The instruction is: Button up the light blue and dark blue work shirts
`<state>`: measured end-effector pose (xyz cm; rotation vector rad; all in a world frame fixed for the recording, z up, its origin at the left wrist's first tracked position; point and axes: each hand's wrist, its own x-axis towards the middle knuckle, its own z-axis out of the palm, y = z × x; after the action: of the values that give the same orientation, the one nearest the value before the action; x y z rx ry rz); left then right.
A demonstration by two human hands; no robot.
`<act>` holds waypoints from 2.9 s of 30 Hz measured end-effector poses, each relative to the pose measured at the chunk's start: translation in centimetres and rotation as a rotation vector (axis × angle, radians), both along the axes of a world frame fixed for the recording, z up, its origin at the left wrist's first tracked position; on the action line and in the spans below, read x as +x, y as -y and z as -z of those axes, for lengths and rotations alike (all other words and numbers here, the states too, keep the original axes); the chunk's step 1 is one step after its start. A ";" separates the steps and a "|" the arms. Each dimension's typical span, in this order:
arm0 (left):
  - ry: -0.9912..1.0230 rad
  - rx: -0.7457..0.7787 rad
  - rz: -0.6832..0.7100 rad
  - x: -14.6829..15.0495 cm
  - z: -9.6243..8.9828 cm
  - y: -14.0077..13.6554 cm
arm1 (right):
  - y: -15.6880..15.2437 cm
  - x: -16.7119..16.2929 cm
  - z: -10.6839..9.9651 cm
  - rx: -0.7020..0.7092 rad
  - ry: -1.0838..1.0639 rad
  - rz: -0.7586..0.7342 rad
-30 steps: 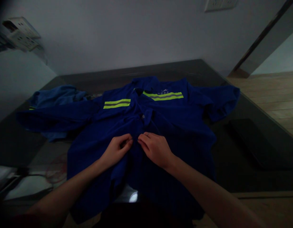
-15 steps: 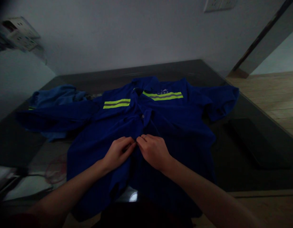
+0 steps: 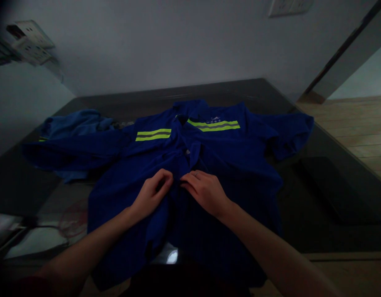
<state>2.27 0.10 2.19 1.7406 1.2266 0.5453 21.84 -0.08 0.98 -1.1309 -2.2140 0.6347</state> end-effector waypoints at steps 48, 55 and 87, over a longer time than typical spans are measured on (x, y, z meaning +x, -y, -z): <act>-0.109 0.191 -0.387 -3.6 -1.4 -4.2 | -2.9 3.2 -2.6 -0.452 -0.482 0.464; 0.028 -0.027 0.662 -0.5 -5.6 0.5 | -3.0 2.6 -1.8 -0.525 -0.487 0.438; 0.204 -0.446 0.021 -0.3 -0.9 -0.8 | 0.0 2.4 -3.0 0.246 -0.063 0.216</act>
<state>2.00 0.90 3.12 1.2881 1.0852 0.3889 24.26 -0.13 3.99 -1.1823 -2.0155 0.2942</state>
